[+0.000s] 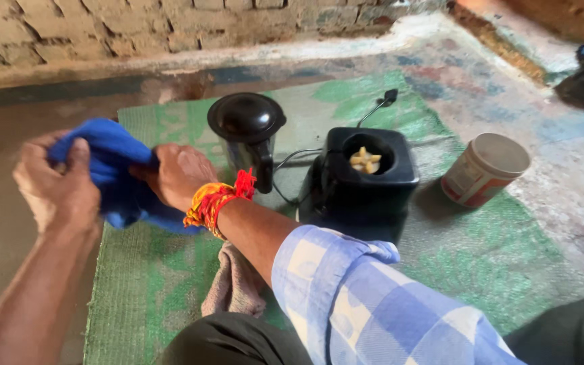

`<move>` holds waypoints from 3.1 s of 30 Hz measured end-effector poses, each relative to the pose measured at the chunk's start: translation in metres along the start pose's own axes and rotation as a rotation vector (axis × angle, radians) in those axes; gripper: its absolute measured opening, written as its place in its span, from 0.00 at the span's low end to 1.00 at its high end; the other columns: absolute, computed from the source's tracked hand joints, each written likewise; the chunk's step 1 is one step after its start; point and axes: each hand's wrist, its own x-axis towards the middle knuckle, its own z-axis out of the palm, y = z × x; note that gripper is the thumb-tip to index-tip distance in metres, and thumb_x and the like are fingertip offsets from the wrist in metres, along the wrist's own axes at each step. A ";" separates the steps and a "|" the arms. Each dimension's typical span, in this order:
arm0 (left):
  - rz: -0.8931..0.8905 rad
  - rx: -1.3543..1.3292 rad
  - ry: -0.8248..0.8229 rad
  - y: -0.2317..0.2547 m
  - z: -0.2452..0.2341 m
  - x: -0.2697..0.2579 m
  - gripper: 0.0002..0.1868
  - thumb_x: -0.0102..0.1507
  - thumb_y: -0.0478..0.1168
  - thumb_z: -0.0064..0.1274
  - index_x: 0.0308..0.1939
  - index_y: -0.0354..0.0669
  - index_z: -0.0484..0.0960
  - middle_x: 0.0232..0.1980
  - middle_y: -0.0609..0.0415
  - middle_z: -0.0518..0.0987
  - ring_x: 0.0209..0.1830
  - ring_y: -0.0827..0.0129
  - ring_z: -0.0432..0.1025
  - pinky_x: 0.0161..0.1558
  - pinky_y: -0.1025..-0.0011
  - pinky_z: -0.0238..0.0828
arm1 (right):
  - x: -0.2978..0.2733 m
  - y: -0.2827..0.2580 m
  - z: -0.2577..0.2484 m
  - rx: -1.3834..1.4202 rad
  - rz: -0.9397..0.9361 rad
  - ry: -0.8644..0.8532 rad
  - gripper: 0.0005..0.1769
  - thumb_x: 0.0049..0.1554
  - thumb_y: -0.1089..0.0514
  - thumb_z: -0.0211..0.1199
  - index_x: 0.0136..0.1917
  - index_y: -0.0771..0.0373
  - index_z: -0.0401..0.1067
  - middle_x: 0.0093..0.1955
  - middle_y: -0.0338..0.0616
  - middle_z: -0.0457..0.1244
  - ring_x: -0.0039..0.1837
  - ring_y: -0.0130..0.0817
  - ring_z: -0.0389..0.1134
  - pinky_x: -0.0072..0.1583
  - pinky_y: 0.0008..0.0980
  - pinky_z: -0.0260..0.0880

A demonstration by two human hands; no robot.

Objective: The person wipes the exterior of a black blender base with a pink cloth and then a blue cloth. The person sits on a green mat on the floor and uses both hands to rub the surface of the appliance.

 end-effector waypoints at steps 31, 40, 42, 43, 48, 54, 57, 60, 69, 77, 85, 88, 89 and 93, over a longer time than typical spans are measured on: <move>-1.048 -0.551 -0.641 0.229 0.018 -0.129 0.26 0.71 0.62 0.30 0.58 0.52 0.71 0.58 0.51 0.74 0.55 0.54 0.70 0.58 0.40 0.67 | -0.054 -0.070 -0.201 -0.051 -0.168 0.281 0.34 0.49 0.32 0.66 0.51 0.65 0.74 0.49 0.55 0.71 0.52 0.54 0.74 0.56 0.49 0.73; -0.861 -0.342 -0.525 0.185 0.037 -0.144 0.19 0.68 0.53 0.38 0.56 0.49 0.71 0.51 0.50 0.75 0.50 0.55 0.71 0.54 0.46 0.68 | -0.049 -0.074 -0.209 -0.040 -0.180 0.294 0.33 0.53 0.30 0.60 0.53 0.62 0.73 0.48 0.53 0.72 0.50 0.53 0.75 0.51 0.51 0.75; -0.903 -0.419 -0.484 0.186 0.038 -0.140 0.20 0.69 0.55 0.39 0.56 0.48 0.72 0.50 0.50 0.74 0.49 0.55 0.71 0.54 0.49 0.68 | -0.051 -0.075 -0.206 -0.087 -0.230 0.382 0.33 0.54 0.30 0.60 0.54 0.61 0.71 0.49 0.51 0.72 0.52 0.56 0.74 0.52 0.54 0.73; -1.033 -0.539 -0.503 0.189 0.039 -0.134 0.22 0.70 0.58 0.39 0.56 0.46 0.72 0.51 0.50 0.75 0.50 0.56 0.70 0.56 0.49 0.68 | -0.049 -0.074 -0.208 -0.071 -0.205 0.368 0.34 0.54 0.30 0.60 0.55 0.62 0.71 0.49 0.53 0.72 0.51 0.57 0.74 0.51 0.54 0.73; -1.194 -0.765 -0.512 0.224 0.031 -0.138 0.27 0.68 0.60 0.30 0.61 0.53 0.73 0.58 0.55 0.77 0.61 0.54 0.71 0.64 0.38 0.63 | -0.051 -0.072 -0.204 -0.005 -0.134 0.374 0.33 0.56 0.34 0.60 0.59 0.65 0.67 0.52 0.60 0.70 0.51 0.64 0.72 0.52 0.59 0.71; -1.237 -0.745 -0.574 0.236 0.020 -0.149 0.31 0.68 0.62 0.24 0.67 0.54 0.68 0.62 0.53 0.76 0.65 0.50 0.68 0.63 0.24 0.53 | -0.041 -0.050 -0.200 0.055 -0.074 0.335 0.26 0.56 0.40 0.57 0.56 0.63 0.70 0.50 0.58 0.72 0.55 0.62 0.72 0.55 0.57 0.70; -1.126 -0.597 -0.475 0.207 0.029 -0.154 0.32 0.69 0.64 0.23 0.68 0.55 0.67 0.56 0.54 0.75 0.56 0.54 0.69 0.58 0.39 0.61 | -0.043 -0.044 -0.210 0.243 -0.021 0.224 0.25 0.59 0.41 0.54 0.51 0.67 0.72 0.48 0.57 0.72 0.55 0.54 0.75 0.58 0.50 0.70; -0.823 -0.592 -0.317 0.171 0.038 -0.157 0.26 0.72 0.60 0.31 0.64 0.53 0.69 0.50 0.55 0.75 0.46 0.63 0.71 0.50 0.59 0.69 | -0.059 -0.046 -0.220 0.344 -0.079 0.356 0.26 0.56 0.43 0.49 0.53 0.62 0.77 0.50 0.57 0.72 0.56 0.57 0.71 0.58 0.49 0.68; -1.044 -0.721 -0.667 0.214 0.035 -0.168 0.16 0.70 0.51 0.38 0.53 0.51 0.76 0.48 0.60 0.80 0.46 0.68 0.74 0.50 0.62 0.72 | -0.048 -0.041 -0.236 0.225 0.063 0.347 0.29 0.61 0.37 0.51 0.50 0.66 0.73 0.52 0.60 0.71 0.58 0.54 0.73 0.61 0.49 0.70; -1.258 -0.677 -0.681 0.238 0.041 -0.175 0.27 0.69 0.54 0.42 0.69 0.49 0.71 0.71 0.50 0.71 0.68 0.54 0.63 0.67 0.44 0.61 | -0.062 -0.052 -0.223 0.228 -0.153 0.348 0.30 0.62 0.36 0.48 0.56 0.66 0.70 0.57 0.62 0.69 0.59 0.62 0.70 0.61 0.55 0.67; -1.030 -1.170 -0.847 0.251 0.029 -0.179 0.33 0.67 0.59 0.33 0.72 0.51 0.68 0.74 0.48 0.70 0.74 0.48 0.63 0.69 0.39 0.57 | -0.047 -0.059 -0.233 0.381 0.003 0.329 0.29 0.62 0.39 0.52 0.46 0.69 0.74 0.43 0.60 0.72 0.49 0.53 0.75 0.54 0.49 0.72; -0.997 -1.301 -0.866 0.245 0.029 -0.182 0.35 0.67 0.60 0.36 0.72 0.47 0.69 0.74 0.44 0.70 0.74 0.47 0.65 0.71 0.39 0.58 | -0.064 -0.064 -0.223 0.717 0.174 0.226 0.28 0.62 0.43 0.55 0.45 0.74 0.75 0.42 0.58 0.70 0.46 0.48 0.74 0.50 0.47 0.72; -0.980 -1.339 -0.852 0.242 0.030 -0.183 0.36 0.66 0.60 0.37 0.72 0.44 0.70 0.74 0.42 0.71 0.73 0.47 0.66 0.71 0.39 0.59 | -0.072 -0.063 -0.219 0.839 0.235 0.227 0.26 0.61 0.44 0.55 0.46 0.73 0.75 0.42 0.55 0.70 0.46 0.45 0.72 0.49 0.46 0.71; -0.823 -1.384 -0.712 0.225 0.034 -0.188 0.38 0.66 0.64 0.43 0.75 0.49 0.68 0.75 0.51 0.71 0.75 0.55 0.65 0.75 0.48 0.59 | -0.094 -0.052 -0.210 0.755 0.359 0.272 0.25 0.59 0.45 0.58 0.47 0.73 0.74 0.44 0.59 0.70 0.49 0.47 0.72 0.50 0.45 0.69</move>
